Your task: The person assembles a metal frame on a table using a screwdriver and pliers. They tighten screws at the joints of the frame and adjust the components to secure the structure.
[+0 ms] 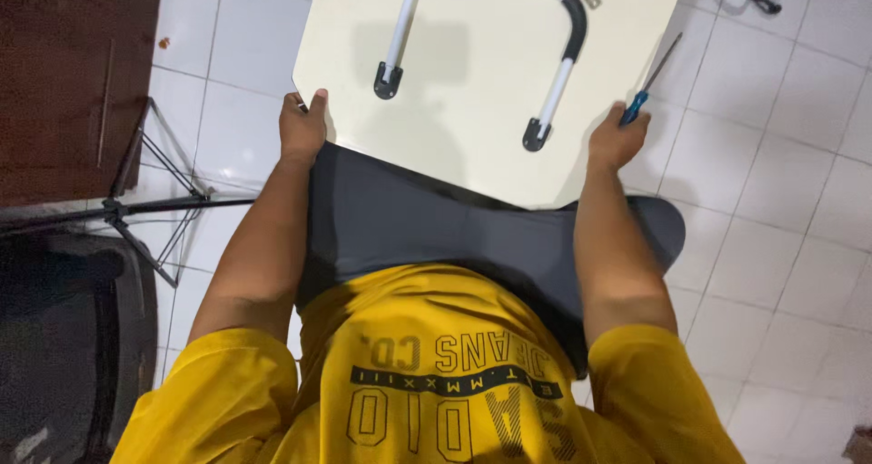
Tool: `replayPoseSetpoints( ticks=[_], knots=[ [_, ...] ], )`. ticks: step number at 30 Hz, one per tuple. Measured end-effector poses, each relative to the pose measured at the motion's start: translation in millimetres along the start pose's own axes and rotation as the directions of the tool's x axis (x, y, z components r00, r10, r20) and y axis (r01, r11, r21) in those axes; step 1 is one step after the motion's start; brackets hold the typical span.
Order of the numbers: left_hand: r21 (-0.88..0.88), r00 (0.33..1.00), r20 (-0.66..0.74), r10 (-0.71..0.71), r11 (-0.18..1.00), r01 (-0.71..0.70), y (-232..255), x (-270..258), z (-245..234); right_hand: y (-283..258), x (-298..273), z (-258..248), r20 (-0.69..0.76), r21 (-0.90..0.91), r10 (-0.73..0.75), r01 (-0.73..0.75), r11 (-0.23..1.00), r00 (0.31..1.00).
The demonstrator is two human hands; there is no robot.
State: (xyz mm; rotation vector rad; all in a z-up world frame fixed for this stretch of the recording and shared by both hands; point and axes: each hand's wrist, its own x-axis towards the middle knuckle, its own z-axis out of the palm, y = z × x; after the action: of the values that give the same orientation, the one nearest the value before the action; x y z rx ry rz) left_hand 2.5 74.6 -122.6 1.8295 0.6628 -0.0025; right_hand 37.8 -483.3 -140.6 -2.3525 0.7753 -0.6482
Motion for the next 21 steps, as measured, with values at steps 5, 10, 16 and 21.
replayPoseSetpoints(
  ticks=[5, 10, 16, 21],
  knots=[
    [0.324, 0.996, 0.082, -0.044, 0.946, 0.015, 12.7, -34.9, -24.8, 3.4, 12.9, -3.4, 0.125, 0.109, 0.029, -0.043, 0.993, 0.992],
    [0.473, 0.994, 0.099, -0.042, 0.881, -0.009, 25.6, -60.9, -32.9, 3.9, 27.0, -6.6, 0.18, 0.069, -0.013, 0.001, 0.998, 0.984],
    [0.429, 1.0, 0.023, -0.007, 0.903, -0.004, 31.7, -71.8, -28.1, 3.2, 19.6, -9.1, -0.06, 0.001, -0.359, 0.359, 0.933, 0.932],
    [0.526, 0.921, 0.017, 0.39, 0.78, -0.339, 40.7, -90.5, -21.2, -64.4, -7.8, -33.0, 0.072, 0.245, -0.343, 0.317, 0.916, 0.937]
  ],
)
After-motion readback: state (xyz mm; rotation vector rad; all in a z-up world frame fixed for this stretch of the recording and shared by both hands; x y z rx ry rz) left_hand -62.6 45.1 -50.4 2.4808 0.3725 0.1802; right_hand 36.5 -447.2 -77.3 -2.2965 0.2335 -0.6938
